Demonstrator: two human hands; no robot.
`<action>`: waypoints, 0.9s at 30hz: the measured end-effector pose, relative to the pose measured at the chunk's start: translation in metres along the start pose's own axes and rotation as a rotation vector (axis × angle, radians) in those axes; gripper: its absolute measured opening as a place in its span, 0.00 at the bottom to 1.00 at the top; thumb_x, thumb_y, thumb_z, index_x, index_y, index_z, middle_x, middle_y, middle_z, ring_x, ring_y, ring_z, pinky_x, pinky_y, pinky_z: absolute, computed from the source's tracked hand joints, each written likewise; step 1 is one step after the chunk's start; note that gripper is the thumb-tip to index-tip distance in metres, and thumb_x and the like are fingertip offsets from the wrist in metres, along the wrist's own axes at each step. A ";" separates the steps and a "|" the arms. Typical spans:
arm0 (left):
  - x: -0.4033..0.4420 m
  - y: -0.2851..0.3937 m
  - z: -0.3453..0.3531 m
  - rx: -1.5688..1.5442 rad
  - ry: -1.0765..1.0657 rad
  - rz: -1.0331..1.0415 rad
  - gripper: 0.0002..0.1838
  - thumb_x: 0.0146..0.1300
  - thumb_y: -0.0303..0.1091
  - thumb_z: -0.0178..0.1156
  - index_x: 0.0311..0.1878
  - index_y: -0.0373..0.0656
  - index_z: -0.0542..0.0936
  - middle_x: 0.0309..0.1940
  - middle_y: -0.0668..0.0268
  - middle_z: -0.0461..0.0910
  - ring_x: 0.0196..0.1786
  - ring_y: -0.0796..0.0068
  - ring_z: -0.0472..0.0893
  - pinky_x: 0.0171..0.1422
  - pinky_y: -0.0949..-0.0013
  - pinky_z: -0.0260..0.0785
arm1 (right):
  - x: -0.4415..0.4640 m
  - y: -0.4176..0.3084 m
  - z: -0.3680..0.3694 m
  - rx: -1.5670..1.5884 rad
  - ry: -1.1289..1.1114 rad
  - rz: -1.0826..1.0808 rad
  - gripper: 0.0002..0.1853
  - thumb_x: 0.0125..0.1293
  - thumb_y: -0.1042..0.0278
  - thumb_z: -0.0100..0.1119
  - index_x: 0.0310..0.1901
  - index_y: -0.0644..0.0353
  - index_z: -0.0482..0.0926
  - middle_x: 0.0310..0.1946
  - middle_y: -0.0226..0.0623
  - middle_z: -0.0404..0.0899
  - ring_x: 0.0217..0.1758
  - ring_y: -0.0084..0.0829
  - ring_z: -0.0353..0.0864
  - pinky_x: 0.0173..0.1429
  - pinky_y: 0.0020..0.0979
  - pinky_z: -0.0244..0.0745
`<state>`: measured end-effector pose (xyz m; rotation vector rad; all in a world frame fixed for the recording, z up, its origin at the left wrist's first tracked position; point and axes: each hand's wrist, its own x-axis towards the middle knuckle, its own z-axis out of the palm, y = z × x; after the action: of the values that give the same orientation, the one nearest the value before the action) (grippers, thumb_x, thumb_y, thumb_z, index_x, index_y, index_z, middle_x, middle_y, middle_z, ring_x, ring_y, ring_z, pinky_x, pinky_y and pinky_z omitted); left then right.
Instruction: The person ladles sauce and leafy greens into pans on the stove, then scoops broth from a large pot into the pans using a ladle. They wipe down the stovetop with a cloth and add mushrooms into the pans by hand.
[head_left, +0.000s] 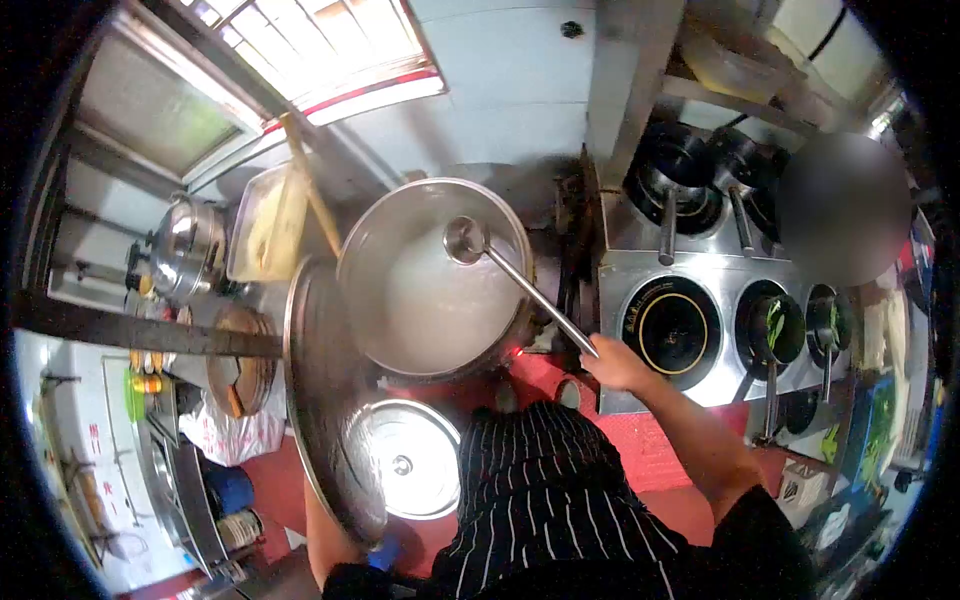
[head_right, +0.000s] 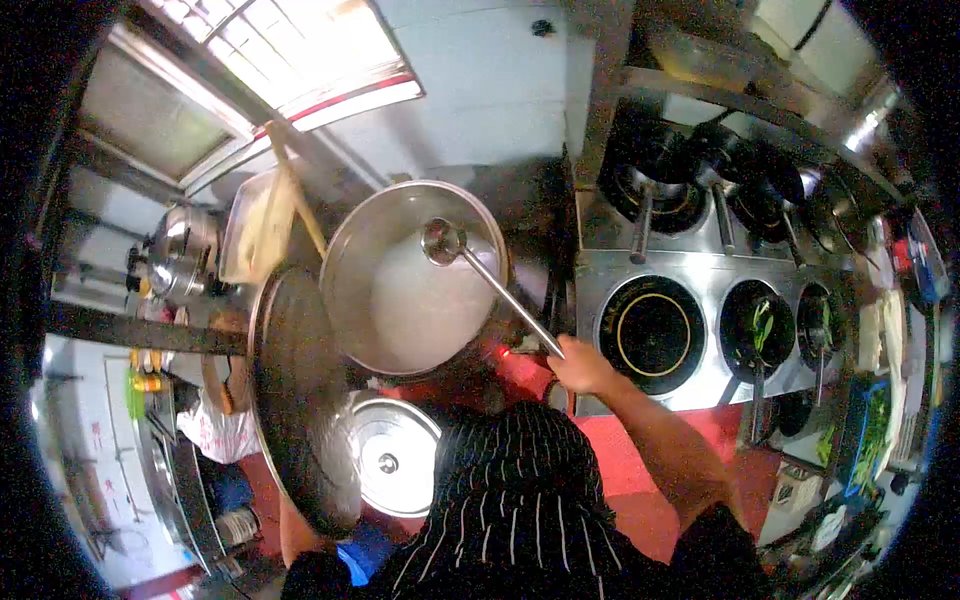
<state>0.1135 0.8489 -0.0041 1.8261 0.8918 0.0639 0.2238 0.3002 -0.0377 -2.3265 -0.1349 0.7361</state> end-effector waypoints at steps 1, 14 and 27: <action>-0.014 -0.025 -0.009 -0.068 0.055 -0.071 0.27 0.65 0.52 0.56 0.41 0.30 0.84 0.30 0.58 0.83 0.31 0.69 0.81 0.35 0.63 0.72 | 0.018 -0.009 0.001 -0.008 -0.013 -0.009 0.18 0.64 0.57 0.56 0.40 0.67 0.74 0.37 0.59 0.79 0.43 0.56 0.80 0.44 0.49 0.72; -0.155 -0.359 -0.082 -0.141 0.374 -0.647 0.30 0.65 0.53 0.56 0.45 0.28 0.82 0.33 0.56 0.84 0.36 0.66 0.82 0.39 0.61 0.73 | 0.169 -0.109 0.062 -0.733 -0.167 -0.137 0.13 0.56 0.68 0.55 0.36 0.68 0.85 0.39 0.54 0.83 0.46 0.51 0.83 0.51 0.44 0.79; -0.185 -0.344 -0.092 -0.521 0.425 -0.844 0.27 0.66 0.49 0.55 0.53 0.30 0.77 0.41 0.58 0.82 0.36 0.64 0.82 0.40 0.59 0.77 | 0.146 -0.096 0.129 0.447 -0.426 0.385 0.09 0.64 0.66 0.57 0.27 0.58 0.72 0.17 0.29 0.69 0.13 0.21 0.63 0.18 0.27 0.57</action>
<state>-0.2461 0.8678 -0.1813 0.8648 1.7014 0.1374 0.2852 0.4902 -0.1229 -1.7596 0.2740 1.3015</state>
